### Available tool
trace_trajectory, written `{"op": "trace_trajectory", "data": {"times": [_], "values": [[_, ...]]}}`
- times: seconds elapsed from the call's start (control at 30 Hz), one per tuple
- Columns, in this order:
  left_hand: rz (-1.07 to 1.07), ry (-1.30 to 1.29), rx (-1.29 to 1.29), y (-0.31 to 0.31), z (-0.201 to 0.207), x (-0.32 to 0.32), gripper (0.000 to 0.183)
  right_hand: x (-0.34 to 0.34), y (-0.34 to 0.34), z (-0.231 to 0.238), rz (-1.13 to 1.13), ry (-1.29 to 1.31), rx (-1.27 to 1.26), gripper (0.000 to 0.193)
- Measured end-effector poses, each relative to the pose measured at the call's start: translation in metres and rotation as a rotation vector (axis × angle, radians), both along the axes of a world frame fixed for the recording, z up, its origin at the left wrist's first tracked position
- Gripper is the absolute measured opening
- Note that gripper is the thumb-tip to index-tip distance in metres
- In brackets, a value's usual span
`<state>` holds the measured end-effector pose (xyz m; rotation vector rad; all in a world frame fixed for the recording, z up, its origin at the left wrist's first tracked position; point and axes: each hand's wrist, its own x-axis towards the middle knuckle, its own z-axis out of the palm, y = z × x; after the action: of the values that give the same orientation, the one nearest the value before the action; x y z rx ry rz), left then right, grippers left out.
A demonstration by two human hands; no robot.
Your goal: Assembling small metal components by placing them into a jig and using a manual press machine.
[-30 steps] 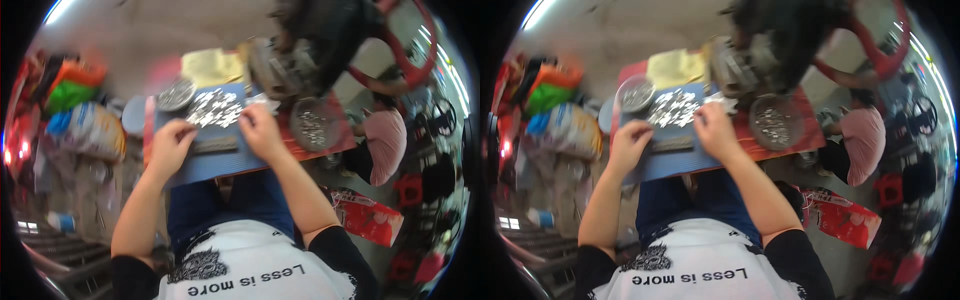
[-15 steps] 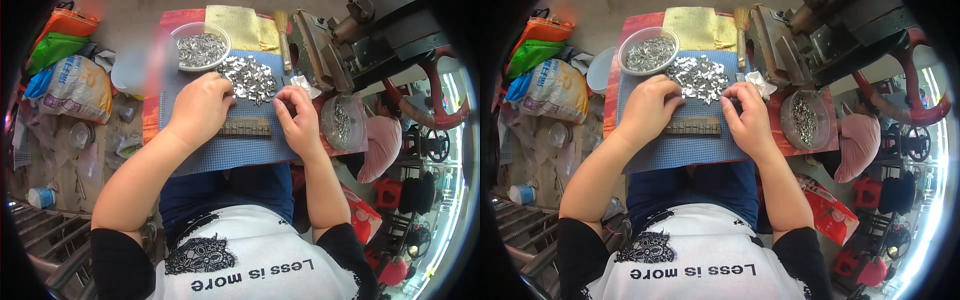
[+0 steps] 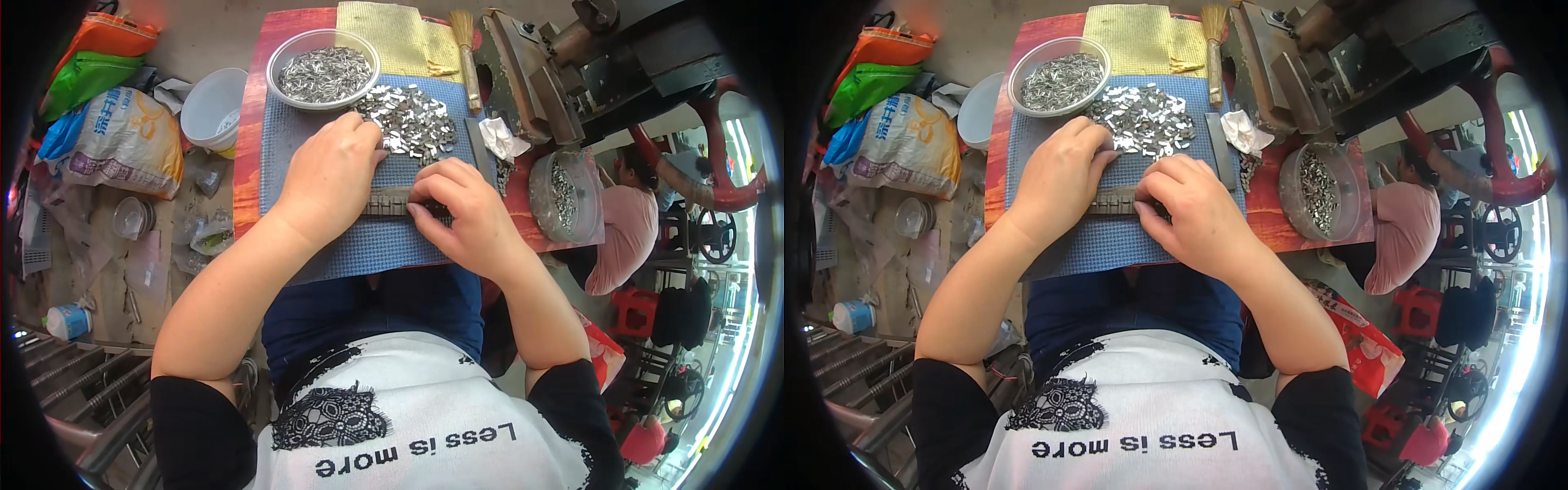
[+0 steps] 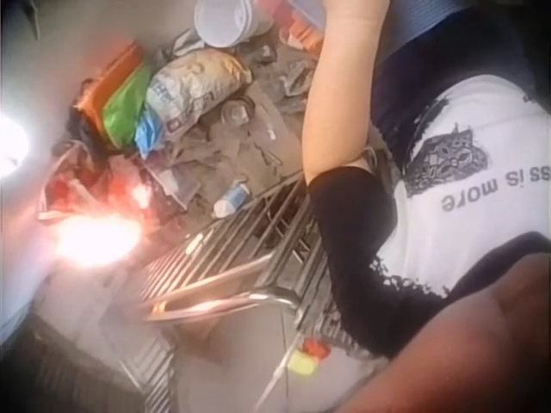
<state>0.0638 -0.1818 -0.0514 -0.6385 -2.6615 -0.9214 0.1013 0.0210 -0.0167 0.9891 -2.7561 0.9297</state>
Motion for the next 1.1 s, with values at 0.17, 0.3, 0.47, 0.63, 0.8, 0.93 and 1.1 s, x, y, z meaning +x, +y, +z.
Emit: {"op": "trace_trajectory", "data": {"times": [0.17, 0.3, 0.47, 0.63, 0.8, 0.93, 1.1], "values": [[-0.019, -0.018, -0.031, -0.002, 0.006, 0.004, 0.012, -0.001, 0.0, -0.001, -0.017, 0.045, -0.043, 0.01], [-0.018, -0.049, -0.038, -0.004, 0.01, 0.009, 0.01, -0.022, -0.004, -0.004, -0.181, 0.068, -0.131, 0.009], [-0.006, -0.154, 0.066, -0.009, 0.015, 0.009, 0.007, -0.047, -0.011, -0.013, -0.188, 0.116, 0.051, 0.01], [-0.037, -0.147, 0.197, -0.012, 0.016, 0.003, 0.011, -0.046, -0.011, -0.012, -0.132, 0.11, 0.074, 0.011], [-0.078, -0.191, 0.085, -0.01, 0.016, -0.001, 0.011, -0.033, 0.002, -0.009, -0.14, 0.046, 0.025, 0.012], [-0.066, -0.082, 0.031, -0.007, 0.013, 0.003, 0.012, -0.033, 0.005, -0.014, -0.142, 0.093, 0.028, 0.013], [-0.034, -0.218, 0.152, -0.009, 0.024, 0.011, 0.012, -0.027, 0.006, -0.006, -0.189, -0.003, -0.059, 0.015]]}}
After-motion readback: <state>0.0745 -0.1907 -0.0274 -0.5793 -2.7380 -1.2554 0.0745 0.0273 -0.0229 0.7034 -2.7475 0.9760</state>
